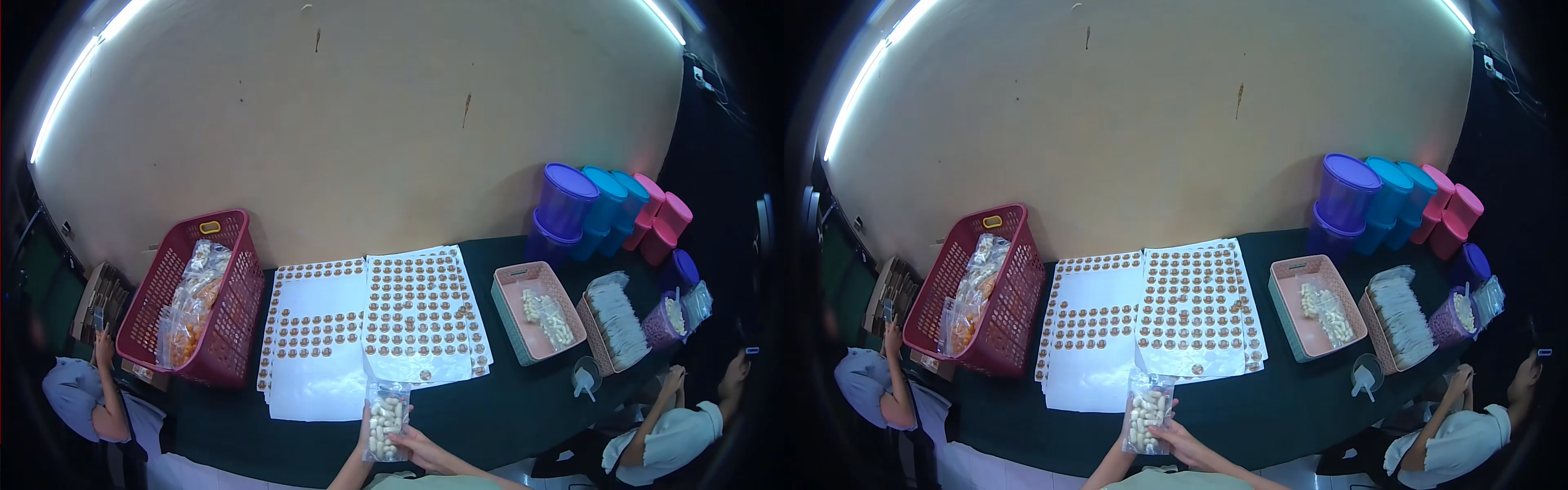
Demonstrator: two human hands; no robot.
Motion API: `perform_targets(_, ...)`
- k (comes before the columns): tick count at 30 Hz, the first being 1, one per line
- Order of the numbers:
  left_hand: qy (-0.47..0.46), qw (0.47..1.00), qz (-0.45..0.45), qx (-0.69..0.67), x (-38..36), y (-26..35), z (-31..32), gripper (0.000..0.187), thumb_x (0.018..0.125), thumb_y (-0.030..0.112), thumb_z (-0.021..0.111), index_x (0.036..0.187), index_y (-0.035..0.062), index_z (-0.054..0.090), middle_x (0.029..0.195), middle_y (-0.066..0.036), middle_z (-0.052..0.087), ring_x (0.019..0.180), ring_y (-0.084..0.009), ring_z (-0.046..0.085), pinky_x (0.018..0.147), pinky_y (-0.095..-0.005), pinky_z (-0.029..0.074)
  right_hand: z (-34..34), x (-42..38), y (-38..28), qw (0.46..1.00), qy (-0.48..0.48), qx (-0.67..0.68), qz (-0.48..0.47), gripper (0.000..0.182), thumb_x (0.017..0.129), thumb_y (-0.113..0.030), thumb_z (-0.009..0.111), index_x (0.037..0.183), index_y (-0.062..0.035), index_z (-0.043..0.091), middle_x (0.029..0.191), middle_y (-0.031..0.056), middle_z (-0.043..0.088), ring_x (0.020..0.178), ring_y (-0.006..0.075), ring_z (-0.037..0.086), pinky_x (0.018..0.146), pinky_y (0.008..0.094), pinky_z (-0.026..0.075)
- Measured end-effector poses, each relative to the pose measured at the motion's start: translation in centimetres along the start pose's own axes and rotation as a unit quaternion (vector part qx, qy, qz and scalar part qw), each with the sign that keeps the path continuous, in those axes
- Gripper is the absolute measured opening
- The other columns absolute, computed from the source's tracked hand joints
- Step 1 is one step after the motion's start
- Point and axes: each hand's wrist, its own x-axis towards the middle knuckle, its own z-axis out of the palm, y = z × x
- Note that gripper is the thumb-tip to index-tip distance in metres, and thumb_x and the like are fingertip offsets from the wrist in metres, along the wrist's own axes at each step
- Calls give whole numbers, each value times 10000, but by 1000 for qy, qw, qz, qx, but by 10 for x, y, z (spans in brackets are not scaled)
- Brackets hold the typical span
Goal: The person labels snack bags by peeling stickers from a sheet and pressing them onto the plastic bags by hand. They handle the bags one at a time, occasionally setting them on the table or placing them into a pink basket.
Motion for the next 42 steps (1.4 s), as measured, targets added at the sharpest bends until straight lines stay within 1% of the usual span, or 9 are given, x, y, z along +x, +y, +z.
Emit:
perform_targets(9, 61, 988, 135, 51, -33, 67, 35, 537, 900, 415, 327, 1283, 43, 261, 1331, -131, 337, 1204, -282, 365, 961, -441, 320, -34, 4, 0, 961, 118, -224, -115, 416, 824, -160, 586, 1157, 7, 400, 1076, 90, 542, 965, 147, 537, 831, 287, 438)
perform_targets(11, 115, 953, 106, 260, -34, 58, 24, 519, 903, 370, 383, 1291, 54, 243, 1332, -117, 336, 1182, -270, 389, 952, -408, 337, -32, 2, -14, 973, 107, -170, -112, 410, 830, -167, 580, 1158, 2, 401, 1071, 84, 542, 963, 139, 535, 822, 281, 438)
perform_targets(15, 91, 957, -33, 274, -30, 20, 14, 455, 851, 257, 554, 1211, 25, 397, 1120, -93, 530, 966, -158, 542, 793, -287, 450, -22, 6, -28, 967, 58, -233, -84, 422, 840, -189, 570, 1175, -6, 390, 1064, 74, 542, 955, 126, 535, 786, 266, 445)
perform_targets(19, 124, 945, 72, 293, -19, 5, 15, 344, 854, 210, 556, 1104, -14, 485, 967, -63, 591, 843, -105, 566, 744, -229, 451, -53, 36, -42, 957, 58, -285, 6, 354, 854, -293, 543, 1078, -24, 486, 983, 51, 566, 873, 104, 542, 739, 250, 451)
perform_targets(21, 140, 940, 126, 285, -20, 14, 25, 321, 855, 195, 553, 1089, -15, 488, 958, -67, 593, 830, -109, 573, 734, -232, 454, -75, 57, -52, 962, 91, -250, -57, 332, 864, -328, 516, 1034, -44, 522, 913, 49, 577, 796, 121, 560, 684, 253, 468)
perform_targets(24, 156, 941, 167, 250, -28, 31, 26, 308, 858, 182, 546, 1085, -18, 485, 956, -69, 592, 824, -113, 576, 722, -236, 457, -132, 104, -80, 870, 267, -392, -132, 273, 826, -274, 569, 951, -31, 553, 906, 67, 584, 769, 151, 553, 645, 269, 467)
perform_targets(25, 160, 941, 167, 247, -31, 33, 21, 308, 858, 182, 546, 1085, -18, 485, 956, -69, 592, 824, -113, 576, 722, -236, 457, -171, 126, -79, 747, 357, -510, -233, 303, 774, -244, 624, 939, -4, 541, 869, 108, 581, 786, 220, 558, 671, 316, 459)
perform_targets(28, 198, 935, 172, 239, -35, 36, -3, 310, 855, 161, 543, 1095, -23, 475, 958, -75, 591, 824, -118, 577, 715, -240, 461, -221, 149, -105, 531, 507, -627, -260, 255, 718, -92, 588, 946, 1, 520, 988, 223, 492, 960, 351, 466, 794, 403, 399)
perform_targets(42, 215, 951, 107, 193, -32, 31, -12, 318, 862, 155, 525, 1104, -37, 448, 976, -106, 582, 862, -169, 588, 749, -279, 476, -227, 141, -122, 520, 508, -632, -270, 173, 717, 69, 471, 889, 79, 468, 1006, 248, 416, 968, 392, 414, 848, 440, 351)
